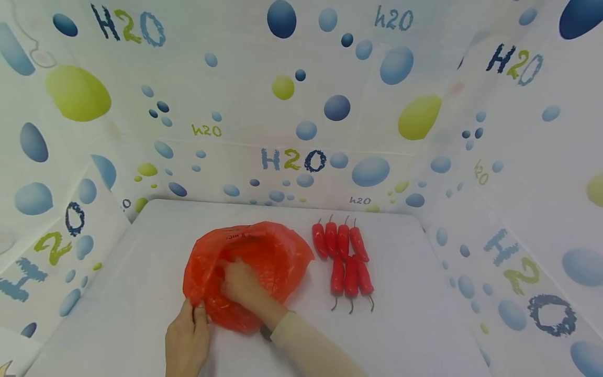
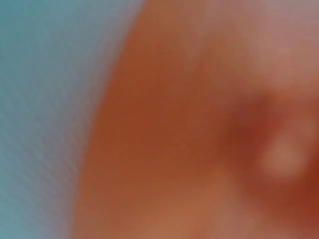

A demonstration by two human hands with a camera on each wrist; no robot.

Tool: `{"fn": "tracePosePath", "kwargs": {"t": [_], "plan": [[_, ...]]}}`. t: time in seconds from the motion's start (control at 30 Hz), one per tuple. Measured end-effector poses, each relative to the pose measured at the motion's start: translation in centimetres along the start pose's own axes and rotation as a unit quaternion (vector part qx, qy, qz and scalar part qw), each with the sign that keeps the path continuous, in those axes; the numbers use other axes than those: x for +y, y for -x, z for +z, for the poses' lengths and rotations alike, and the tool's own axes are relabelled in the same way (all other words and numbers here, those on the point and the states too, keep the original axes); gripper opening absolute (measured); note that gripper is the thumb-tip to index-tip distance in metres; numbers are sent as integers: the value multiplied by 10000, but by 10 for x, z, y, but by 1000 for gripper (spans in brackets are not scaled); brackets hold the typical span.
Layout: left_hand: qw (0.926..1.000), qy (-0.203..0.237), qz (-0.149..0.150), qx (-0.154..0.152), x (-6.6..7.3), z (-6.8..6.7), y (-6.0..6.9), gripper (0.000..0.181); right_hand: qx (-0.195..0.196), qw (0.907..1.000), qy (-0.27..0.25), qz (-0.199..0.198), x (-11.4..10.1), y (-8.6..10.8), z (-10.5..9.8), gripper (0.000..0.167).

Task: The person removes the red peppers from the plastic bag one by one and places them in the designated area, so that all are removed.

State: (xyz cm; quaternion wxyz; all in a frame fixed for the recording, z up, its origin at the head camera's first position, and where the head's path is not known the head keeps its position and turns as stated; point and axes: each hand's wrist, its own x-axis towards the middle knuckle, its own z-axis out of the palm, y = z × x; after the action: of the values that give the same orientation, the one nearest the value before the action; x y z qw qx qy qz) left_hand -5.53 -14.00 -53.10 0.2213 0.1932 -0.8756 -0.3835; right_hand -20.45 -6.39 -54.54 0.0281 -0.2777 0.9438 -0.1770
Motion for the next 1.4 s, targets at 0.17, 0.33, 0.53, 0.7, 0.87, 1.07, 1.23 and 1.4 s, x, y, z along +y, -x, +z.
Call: {"fn": "tracePosePath", "kwargs": {"t": [0.17, 0.33, 0.53, 0.7, 0.87, 1.07, 1.23, 1.4], "plan": [[9999, -40, -125, -99, 1, -1, -1, 15, 70, 9978, -631, 189, 1, 0, -5, 31], [9995, -56, -229, -200, 3, -2, -3, 17, 192, 9916, -1226, 369, 3, 4, -10, 45], [9993, -85, -270, -259, 5, -1, -4, 17, 548, 9847, -1541, 599, 6, 10, -15, 57], [9995, -104, -243, -200, 4, -1, -4, 17, 744, 9788, -1723, 817, 7, 15, -23, 59], [9999, -52, -143, -46, 1, 0, -5, 19, 811, 9718, -2007, 933, 8, 23, -31, 57], [9999, -71, -121, -67, 0, 1, -5, 21, 928, 9633, -2332, 953, 9, 35, -36, 54], [9999, -41, -127, -84, 1, 1, -6, 22, 1003, 9550, -2612, 990, 9, 42, -40, 54], [10000, -40, -65, -4, 0, 1, -6, 20, 1024, 9482, -2768, 1172, 10, 48, -46, 53]]}}
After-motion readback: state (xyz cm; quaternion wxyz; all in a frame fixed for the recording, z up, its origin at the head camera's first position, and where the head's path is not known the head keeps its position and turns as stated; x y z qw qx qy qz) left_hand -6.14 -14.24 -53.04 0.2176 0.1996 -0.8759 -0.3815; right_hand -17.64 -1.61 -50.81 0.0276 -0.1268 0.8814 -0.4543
